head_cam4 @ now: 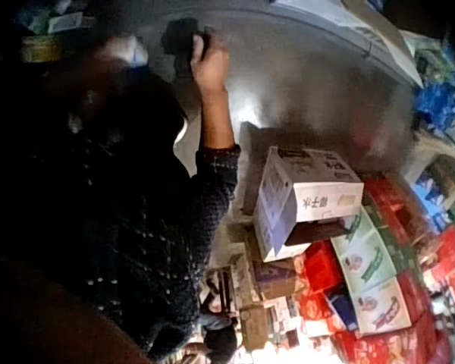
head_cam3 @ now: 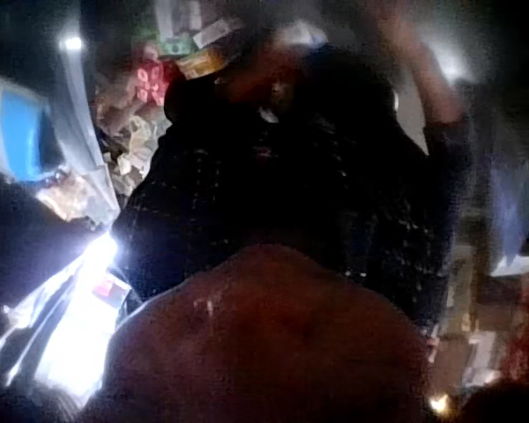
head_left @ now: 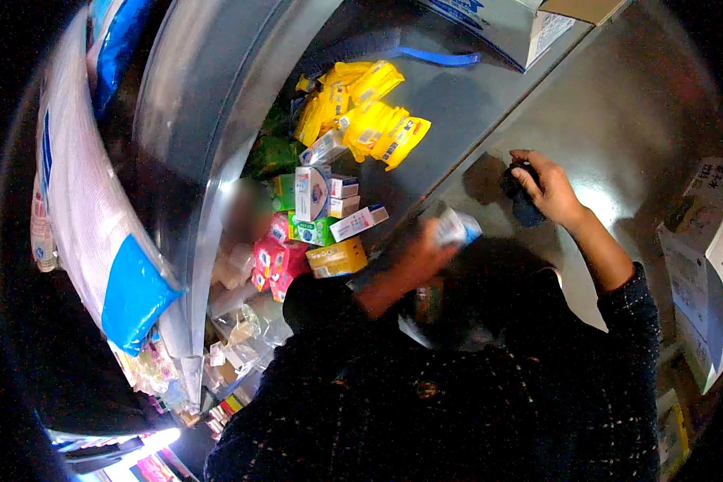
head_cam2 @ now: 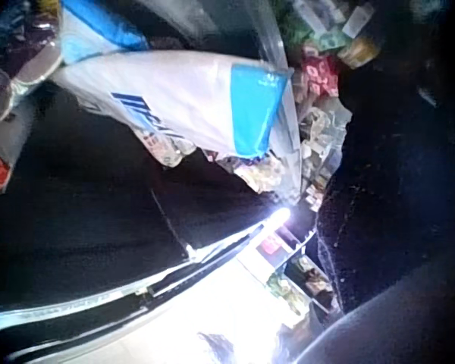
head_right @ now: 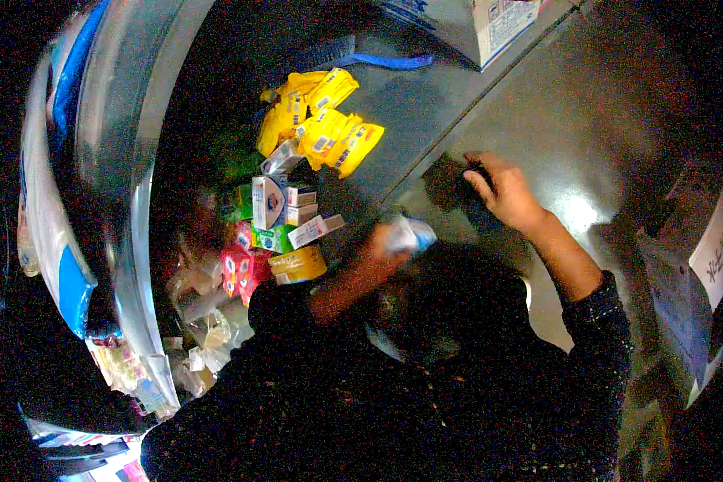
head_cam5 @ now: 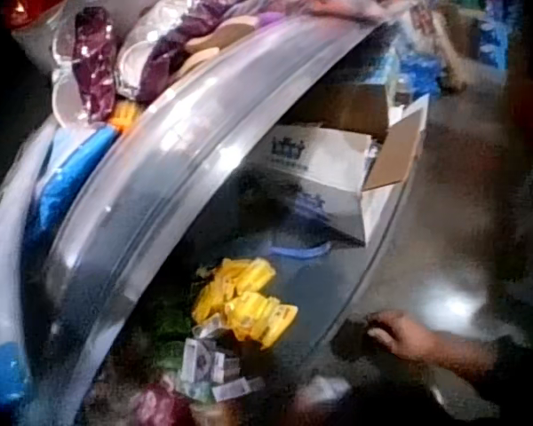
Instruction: The person organizes various packaged products on a low shelf and in a cardboard box by hand.
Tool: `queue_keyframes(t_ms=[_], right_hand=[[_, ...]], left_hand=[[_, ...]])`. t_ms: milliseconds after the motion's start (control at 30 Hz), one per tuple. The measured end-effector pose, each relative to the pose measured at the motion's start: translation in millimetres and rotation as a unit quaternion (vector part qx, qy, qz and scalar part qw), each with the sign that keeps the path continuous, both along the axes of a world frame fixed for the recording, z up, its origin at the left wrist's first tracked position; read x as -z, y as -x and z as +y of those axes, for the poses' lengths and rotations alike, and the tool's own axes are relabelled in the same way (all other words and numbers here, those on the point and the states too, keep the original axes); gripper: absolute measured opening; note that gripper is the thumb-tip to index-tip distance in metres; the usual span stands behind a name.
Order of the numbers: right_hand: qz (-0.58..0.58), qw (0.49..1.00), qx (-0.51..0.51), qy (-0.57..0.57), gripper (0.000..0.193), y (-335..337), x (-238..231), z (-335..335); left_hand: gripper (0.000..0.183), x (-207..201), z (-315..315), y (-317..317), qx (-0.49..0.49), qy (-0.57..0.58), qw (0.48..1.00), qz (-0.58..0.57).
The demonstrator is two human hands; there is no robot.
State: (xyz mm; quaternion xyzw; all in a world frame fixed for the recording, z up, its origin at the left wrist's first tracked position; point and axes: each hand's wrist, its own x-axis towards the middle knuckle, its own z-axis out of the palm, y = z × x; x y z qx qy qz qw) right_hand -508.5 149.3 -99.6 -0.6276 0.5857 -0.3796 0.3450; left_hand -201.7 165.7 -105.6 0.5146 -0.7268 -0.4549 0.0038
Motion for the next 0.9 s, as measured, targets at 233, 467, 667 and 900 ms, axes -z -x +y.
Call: queue_keyframes(t_ms=[233,467,667,900], right_hand=[[0.032,0.999,-0.006,-0.009,0.029,-4.4,0.6,-1.3],[0.016,0.999,-0.034,-0.014,0.028,-12.9,6.1,7.7],[0.02,0.997,-0.072,-0.013,0.029,-14.7,25.5,21.8],[0.042,0.996,-0.073,-0.029,0.032,-22.3,22.7,23.3]], left_hand=[[0.057,-121.6,-128.0,-129.9,-0.095,0.239,0.952,-0.164],[0.039,-125.3,-160.9,-166.2,-0.155,0.398,0.862,-0.274],[0.039,-87.5,-19.0,-35.0,0.083,0.175,0.981,-0.032],[0.071,98.7,138.8,-82.6,0.392,0.271,0.848,-0.231]])
